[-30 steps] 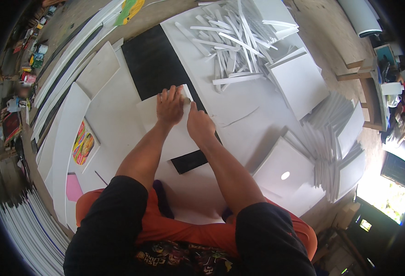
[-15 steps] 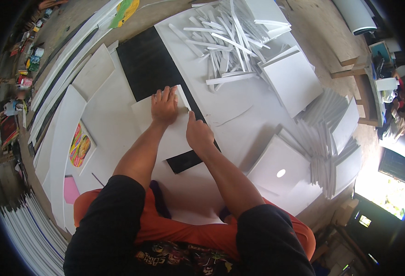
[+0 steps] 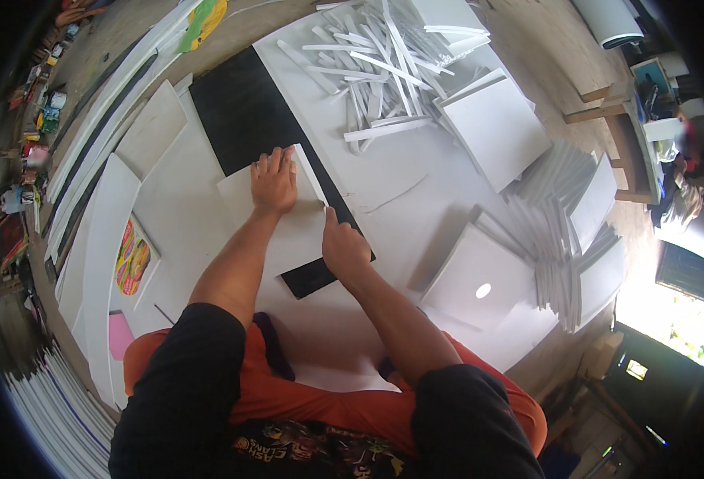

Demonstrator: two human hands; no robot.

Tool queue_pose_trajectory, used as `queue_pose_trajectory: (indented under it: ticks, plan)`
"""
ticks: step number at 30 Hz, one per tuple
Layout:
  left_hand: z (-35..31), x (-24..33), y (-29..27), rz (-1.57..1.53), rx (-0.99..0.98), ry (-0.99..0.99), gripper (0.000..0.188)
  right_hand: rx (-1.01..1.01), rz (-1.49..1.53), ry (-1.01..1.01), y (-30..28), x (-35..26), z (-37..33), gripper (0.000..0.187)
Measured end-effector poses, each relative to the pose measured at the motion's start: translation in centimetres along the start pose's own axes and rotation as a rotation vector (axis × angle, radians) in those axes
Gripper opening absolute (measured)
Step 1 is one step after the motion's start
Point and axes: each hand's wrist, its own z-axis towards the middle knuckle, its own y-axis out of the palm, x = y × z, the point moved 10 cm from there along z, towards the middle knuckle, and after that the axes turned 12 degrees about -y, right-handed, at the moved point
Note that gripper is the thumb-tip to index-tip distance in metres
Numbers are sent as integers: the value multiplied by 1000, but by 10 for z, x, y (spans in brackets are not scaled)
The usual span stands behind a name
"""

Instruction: The person sits on the floor and repeatedly cuts white rectangular sheets of paper into smaller pieces using a red utility knife. They place each cut sheet onto a growing pile to the right.

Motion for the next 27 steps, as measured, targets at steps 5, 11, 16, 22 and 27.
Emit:
queue_pose_trajectory:
  ticks: [5,11,16,22,27]
  plan:
    - [0,2,2,66,-100,-22,48,-35,5,35,5,3,-20,62]
    - [1,2,2,79,-154,-29,48,-25,-10,41,21,12,-38,64]
    - [1,0,4,90,-169,-30,48,-59,45,106,29,15,-61,67]
    - [2,3,2,78,-173,-18,49,-66,22,120,41,21,-76,66]
    - [0,-1,4,83,-84,12,53,-65,32,107,42,25,-92,61]
